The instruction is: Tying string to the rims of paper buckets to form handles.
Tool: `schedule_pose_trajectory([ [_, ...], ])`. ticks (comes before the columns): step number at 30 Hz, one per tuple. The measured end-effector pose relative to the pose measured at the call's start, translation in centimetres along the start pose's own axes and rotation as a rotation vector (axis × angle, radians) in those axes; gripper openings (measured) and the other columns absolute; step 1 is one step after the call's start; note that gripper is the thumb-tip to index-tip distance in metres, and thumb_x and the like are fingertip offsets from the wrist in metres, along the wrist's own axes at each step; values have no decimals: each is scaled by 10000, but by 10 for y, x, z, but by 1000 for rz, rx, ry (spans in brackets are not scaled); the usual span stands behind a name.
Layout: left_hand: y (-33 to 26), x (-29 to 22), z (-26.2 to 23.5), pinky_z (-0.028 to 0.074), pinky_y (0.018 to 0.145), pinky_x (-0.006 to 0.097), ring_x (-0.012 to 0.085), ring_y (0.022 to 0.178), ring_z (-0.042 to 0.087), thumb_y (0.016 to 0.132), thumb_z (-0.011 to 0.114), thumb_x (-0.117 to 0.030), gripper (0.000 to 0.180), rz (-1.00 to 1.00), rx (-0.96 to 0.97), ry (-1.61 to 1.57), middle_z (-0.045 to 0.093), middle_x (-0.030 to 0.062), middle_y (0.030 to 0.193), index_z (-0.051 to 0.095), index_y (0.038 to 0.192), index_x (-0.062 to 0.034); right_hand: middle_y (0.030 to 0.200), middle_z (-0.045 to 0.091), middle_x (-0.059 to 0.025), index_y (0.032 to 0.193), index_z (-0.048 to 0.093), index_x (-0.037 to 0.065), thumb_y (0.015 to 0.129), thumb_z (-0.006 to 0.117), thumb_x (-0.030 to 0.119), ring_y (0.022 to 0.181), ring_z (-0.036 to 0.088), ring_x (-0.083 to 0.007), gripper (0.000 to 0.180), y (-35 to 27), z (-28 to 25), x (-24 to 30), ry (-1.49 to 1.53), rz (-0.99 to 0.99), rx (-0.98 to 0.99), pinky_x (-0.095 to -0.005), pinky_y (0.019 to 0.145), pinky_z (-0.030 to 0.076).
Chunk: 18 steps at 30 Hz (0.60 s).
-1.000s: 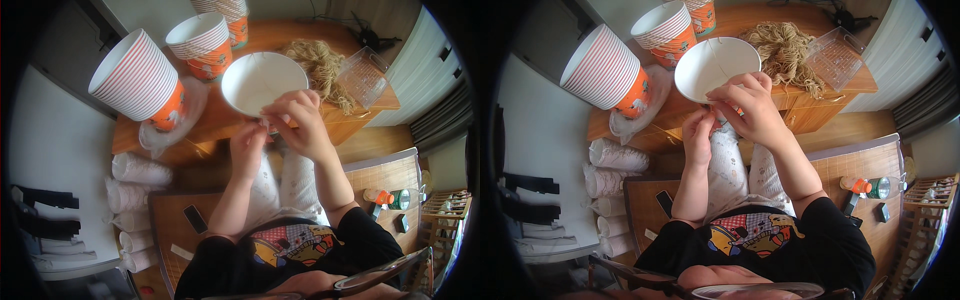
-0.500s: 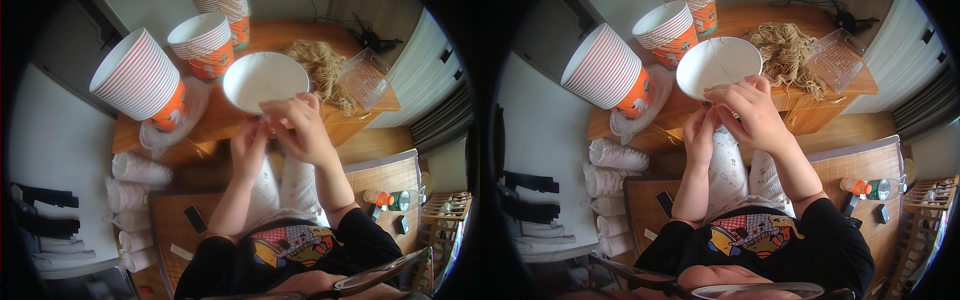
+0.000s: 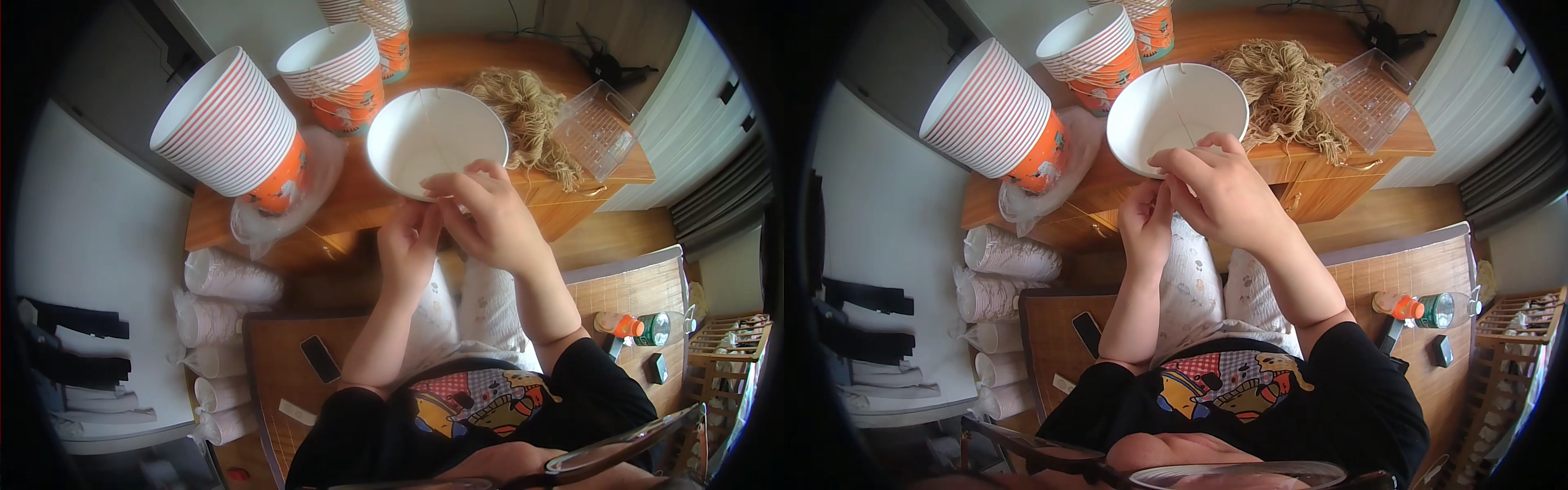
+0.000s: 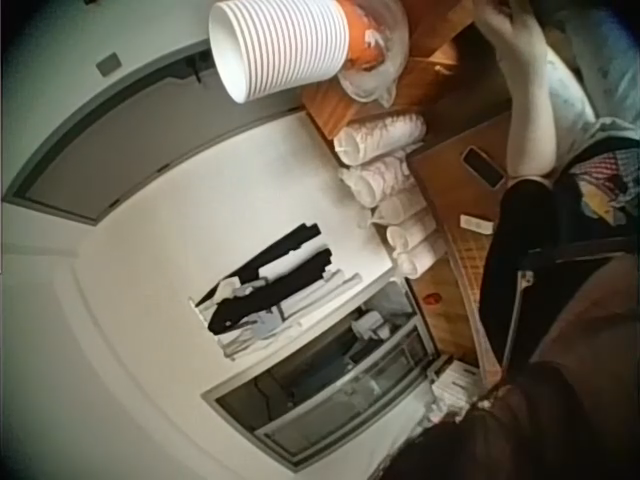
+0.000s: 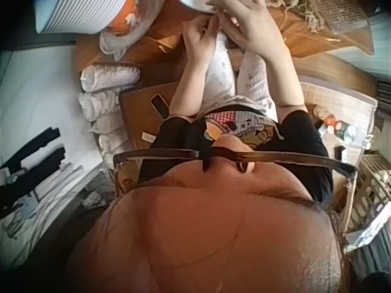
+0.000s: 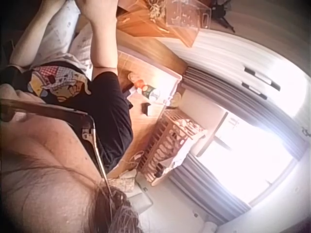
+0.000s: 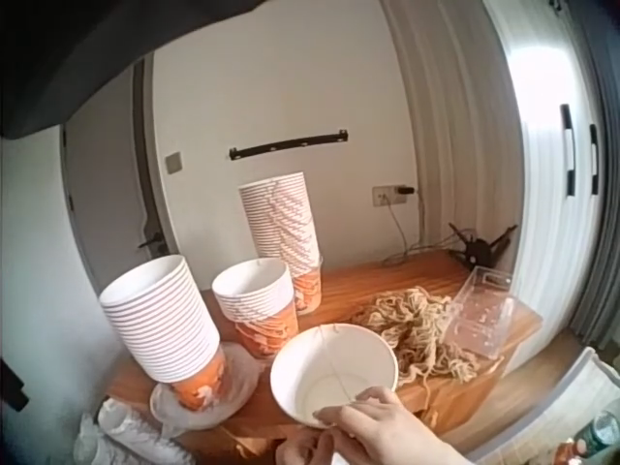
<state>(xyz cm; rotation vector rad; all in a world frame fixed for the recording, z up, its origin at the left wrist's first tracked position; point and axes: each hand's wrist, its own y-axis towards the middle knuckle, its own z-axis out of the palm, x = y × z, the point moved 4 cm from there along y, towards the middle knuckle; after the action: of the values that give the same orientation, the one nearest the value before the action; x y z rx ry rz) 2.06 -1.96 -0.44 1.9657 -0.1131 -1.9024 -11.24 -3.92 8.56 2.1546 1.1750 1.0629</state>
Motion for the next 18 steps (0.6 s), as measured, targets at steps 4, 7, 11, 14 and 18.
schedule_pose_trajectory([
  [4, -7, -12, -2, 423, 647, 208, 45, 722, 513, 947, 627, -105, 112, 107, -74, 60, 614, 6, 859, 637, 1015, -17, 950, 695, -79, 1100, 617, 79, 810, 645, 18, 918, 670, -238, 297, -7, -3, 2, -46, -101, -119, -402, 929, 445],
  [7, -11, -14, -6, 408, 667, 182, 22, 759, 506, 994, 544, -100, 123, 210, -89, -100, 612, -6, 840, 596, 1018, 9, 1048, 693, -84, 1125, 620, 67, 787, 670, 7, 1007, 663, -244, 346, -21, -3, 5, -4, -244, -230, -400, 953, 447],
  [11, -8, -23, -1, 326, 559, 172, 0, 644, 435, 1022, 512, -219, 247, 8, 16, -336, 629, -14, 861, 664, 1030, -25, 1147, 684, -95, 1120, 622, 60, 743, 677, -21, 1078, 650, -250, 389, -39, 6, 10, 92, -267, -217, -408, 995, 432],
  [14, -5, -18, -1, 302, 521, 178, 2, 603, 403, 999, 563, -203, 205, -167, 5, -434, 570, -47, 770, 673, 1025, -33, 1152, 684, -99, 1100, 626, 63, 752, 678, -13, 1088, 647, -249, 361, -48, 13, 7, 208, -161, -189, -409, 1010, 425],
  [18, -2, -5, -14, 299, 583, 155, 1, 699, 458, 929, 662, -143, 100, -313, 91, -564, 637, -44, 863, 681, 965, -51, 1120, 688, -90, 1059, 640, 71, 737, 688, -11, 974, 656, -253, 336, -51, 13, -1, 224, -117, -238, -369, 860, 464],
])
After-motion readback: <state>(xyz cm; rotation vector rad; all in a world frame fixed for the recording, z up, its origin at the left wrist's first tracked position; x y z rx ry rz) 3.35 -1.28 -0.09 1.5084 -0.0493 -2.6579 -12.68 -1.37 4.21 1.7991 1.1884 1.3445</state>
